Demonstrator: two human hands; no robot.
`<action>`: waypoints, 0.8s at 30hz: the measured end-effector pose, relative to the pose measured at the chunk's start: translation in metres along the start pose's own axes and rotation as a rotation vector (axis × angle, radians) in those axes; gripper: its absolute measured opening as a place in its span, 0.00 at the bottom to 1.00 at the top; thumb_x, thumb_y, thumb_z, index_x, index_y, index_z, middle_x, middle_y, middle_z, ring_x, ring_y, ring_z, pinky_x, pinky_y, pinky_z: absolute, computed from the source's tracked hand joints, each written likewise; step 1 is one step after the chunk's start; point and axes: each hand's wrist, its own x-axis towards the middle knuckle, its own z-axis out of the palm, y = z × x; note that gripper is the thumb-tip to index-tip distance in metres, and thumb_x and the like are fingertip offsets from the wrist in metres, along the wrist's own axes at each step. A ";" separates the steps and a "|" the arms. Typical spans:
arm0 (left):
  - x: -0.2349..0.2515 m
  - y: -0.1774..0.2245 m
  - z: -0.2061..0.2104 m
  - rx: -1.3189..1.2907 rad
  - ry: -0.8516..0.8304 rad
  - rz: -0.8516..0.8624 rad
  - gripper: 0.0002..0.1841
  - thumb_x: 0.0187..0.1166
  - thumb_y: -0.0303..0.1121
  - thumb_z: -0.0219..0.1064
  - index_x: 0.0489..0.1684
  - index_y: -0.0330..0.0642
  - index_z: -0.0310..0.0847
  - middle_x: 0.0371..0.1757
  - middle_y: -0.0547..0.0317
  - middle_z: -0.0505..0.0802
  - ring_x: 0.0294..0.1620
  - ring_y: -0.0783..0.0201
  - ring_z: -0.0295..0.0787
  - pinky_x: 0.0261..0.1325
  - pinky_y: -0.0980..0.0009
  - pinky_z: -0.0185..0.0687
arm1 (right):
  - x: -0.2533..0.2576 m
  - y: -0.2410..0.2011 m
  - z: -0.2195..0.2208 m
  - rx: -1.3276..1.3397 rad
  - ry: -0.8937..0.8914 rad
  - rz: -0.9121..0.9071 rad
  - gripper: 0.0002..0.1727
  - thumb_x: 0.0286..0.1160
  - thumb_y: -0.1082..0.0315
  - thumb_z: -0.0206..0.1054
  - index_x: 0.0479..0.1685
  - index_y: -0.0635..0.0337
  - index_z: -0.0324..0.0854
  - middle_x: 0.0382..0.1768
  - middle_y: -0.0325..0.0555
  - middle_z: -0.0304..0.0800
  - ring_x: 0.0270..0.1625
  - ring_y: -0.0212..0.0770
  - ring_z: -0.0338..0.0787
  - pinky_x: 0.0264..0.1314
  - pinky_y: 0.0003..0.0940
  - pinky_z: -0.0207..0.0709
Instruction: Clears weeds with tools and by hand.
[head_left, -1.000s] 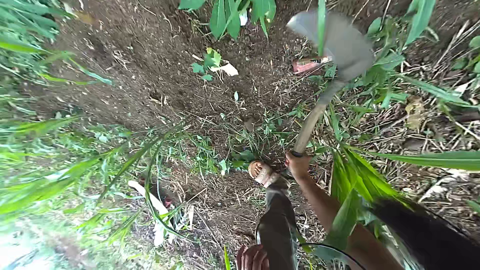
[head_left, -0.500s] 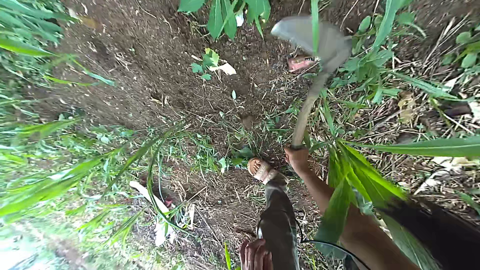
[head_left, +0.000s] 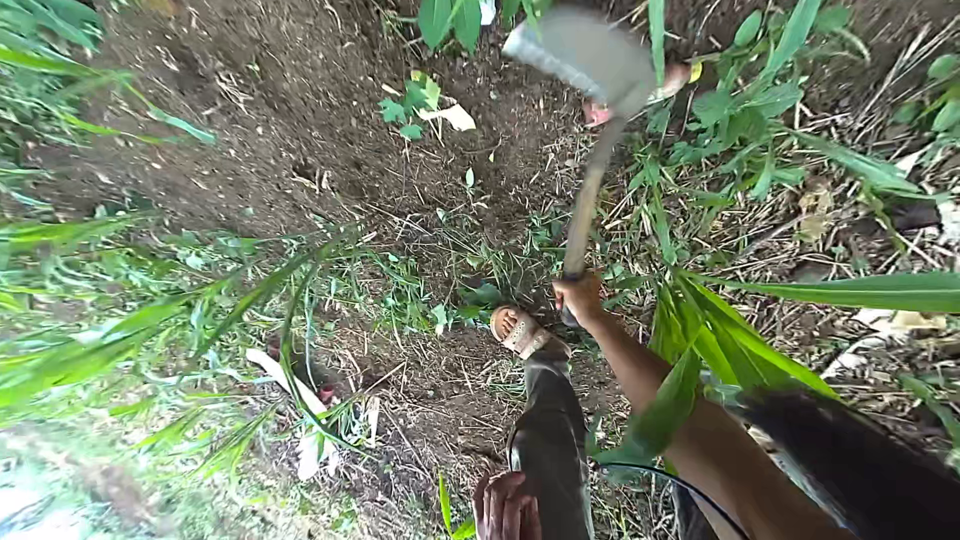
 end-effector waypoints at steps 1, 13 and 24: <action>0.001 0.000 0.000 0.003 -0.003 0.002 0.10 0.82 0.37 0.60 0.33 0.47 0.82 0.52 0.56 0.91 0.62 0.65 0.84 0.83 0.63 0.61 | 0.000 0.025 -0.011 -0.223 -0.057 0.092 0.18 0.73 0.67 0.74 0.53 0.73 0.78 0.28 0.54 0.84 0.23 0.44 0.84 0.30 0.42 0.84; 0.028 0.020 0.002 0.133 0.060 0.040 0.14 0.75 0.36 0.61 0.28 0.37 0.91 0.49 0.46 0.95 0.52 0.45 0.92 0.68 0.49 0.78 | -0.169 0.055 -0.079 -0.331 -0.082 0.091 0.26 0.82 0.65 0.69 0.74 0.73 0.74 0.65 0.64 0.86 0.66 0.50 0.87 0.74 0.44 0.78; 0.070 0.081 -0.015 0.324 -0.273 -0.122 0.20 0.86 0.36 0.57 0.62 0.28 0.86 0.69 0.32 0.86 0.74 0.32 0.79 0.81 0.37 0.62 | -0.246 -0.072 -0.118 -0.278 -0.072 0.249 0.22 0.79 0.65 0.71 0.67 0.70 0.79 0.51 0.63 0.90 0.48 0.54 0.92 0.55 0.53 0.86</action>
